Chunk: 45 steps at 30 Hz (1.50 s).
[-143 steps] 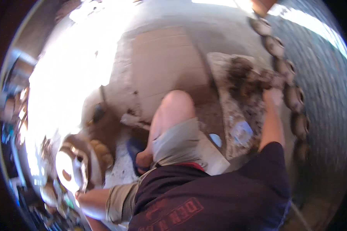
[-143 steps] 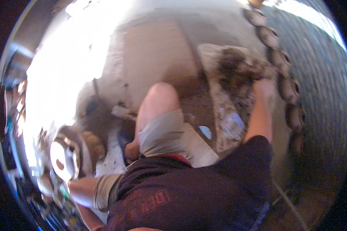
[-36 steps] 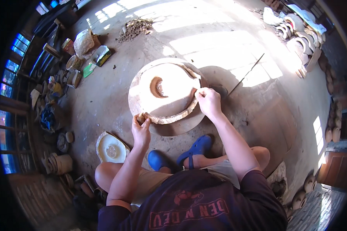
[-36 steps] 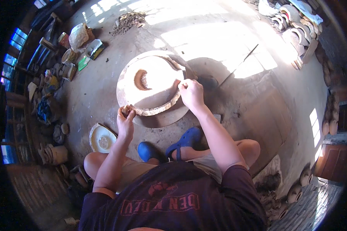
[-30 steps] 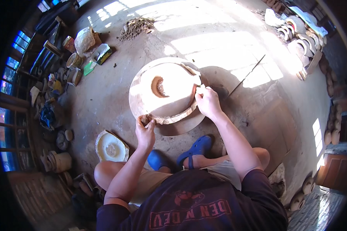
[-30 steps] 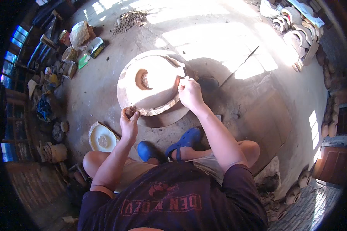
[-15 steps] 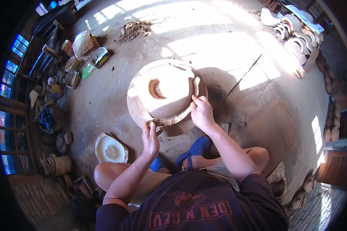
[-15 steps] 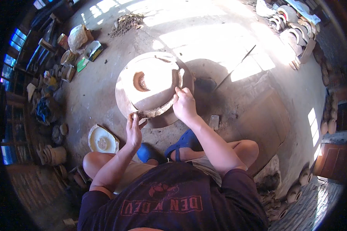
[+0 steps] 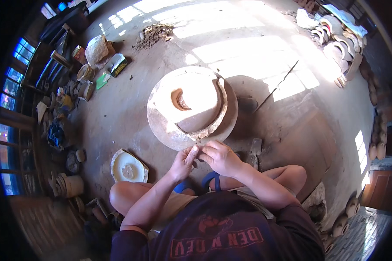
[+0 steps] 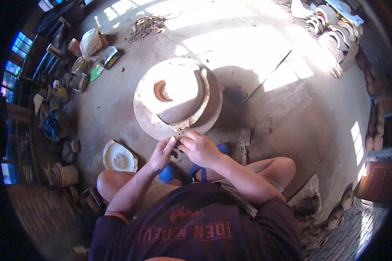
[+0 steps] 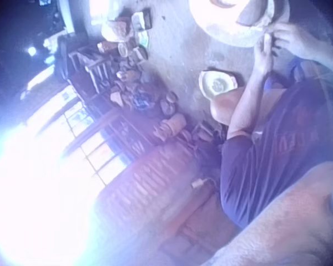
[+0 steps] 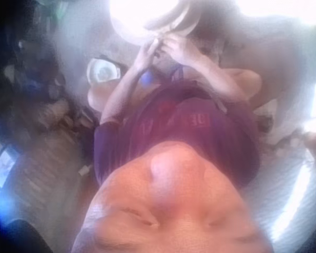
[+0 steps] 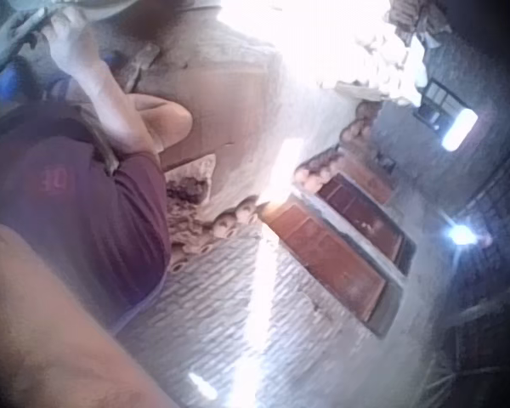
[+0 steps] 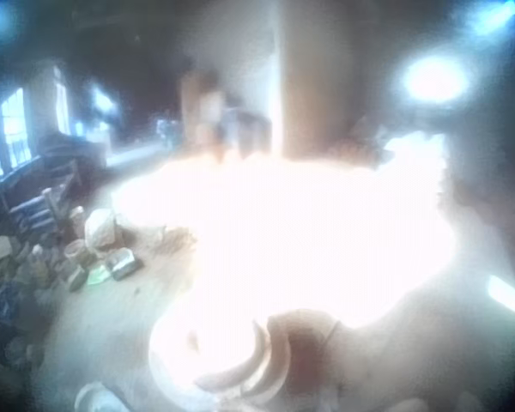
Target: The person trims excess clay from a mold on a turntable by hand, smooths and shapes the clay using a small scraper tool, and lifts the molded clay piece off the mold.
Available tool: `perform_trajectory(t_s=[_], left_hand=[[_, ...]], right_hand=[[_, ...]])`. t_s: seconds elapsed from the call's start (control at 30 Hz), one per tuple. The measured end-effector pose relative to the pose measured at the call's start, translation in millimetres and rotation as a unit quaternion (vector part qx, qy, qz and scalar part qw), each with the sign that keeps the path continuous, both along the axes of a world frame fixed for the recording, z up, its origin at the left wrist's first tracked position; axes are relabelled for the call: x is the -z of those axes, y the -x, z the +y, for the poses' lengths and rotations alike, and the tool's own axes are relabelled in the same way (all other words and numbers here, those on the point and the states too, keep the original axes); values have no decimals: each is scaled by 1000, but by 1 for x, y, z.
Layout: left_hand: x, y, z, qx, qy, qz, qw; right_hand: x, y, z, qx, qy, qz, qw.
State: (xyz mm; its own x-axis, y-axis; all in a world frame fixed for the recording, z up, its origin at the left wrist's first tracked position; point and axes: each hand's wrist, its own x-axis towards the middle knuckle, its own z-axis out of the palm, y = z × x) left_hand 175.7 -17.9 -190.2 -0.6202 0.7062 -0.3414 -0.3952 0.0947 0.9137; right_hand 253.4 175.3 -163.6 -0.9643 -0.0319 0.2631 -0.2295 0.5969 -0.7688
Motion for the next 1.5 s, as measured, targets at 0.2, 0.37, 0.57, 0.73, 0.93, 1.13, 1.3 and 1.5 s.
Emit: perform_trajectory(t_s=[0.2, 0.37, 0.57, 0.73, 0.93, 1.13, 1.3, 1.5], left_hand=[[-12, 14, -2, 90, 73, -11, 993], [-17, 24, 2, 143, 97, 50, 984], [-4, 126, -22, -331, 64, 290, 895], [27, 194, -43, -288, 169, 260, 906], [54, 200, -29, -287, 96, 136, 943], [57, 195, -26, -285, 85, 133, 946], [58, 187, -29, -270, 144, 184, 934], [59, 168, -30, -291, 160, 186, 925]], right_hand=[[0, -6, -5, 20, -58, 38, 997], [-3, -4, 1, 44, 69, -6, 997], [6, 46, 74, 256, 65, -25, 964], [11, 90, 116, 206, -46, 45, 976], [16, 118, 136, 170, -121, 36, 977], [27, 128, 146, 131, -173, -8, 976], [37, 136, 148, 109, -193, 61, 973], [43, 125, 131, 168, -136, 41, 975]])
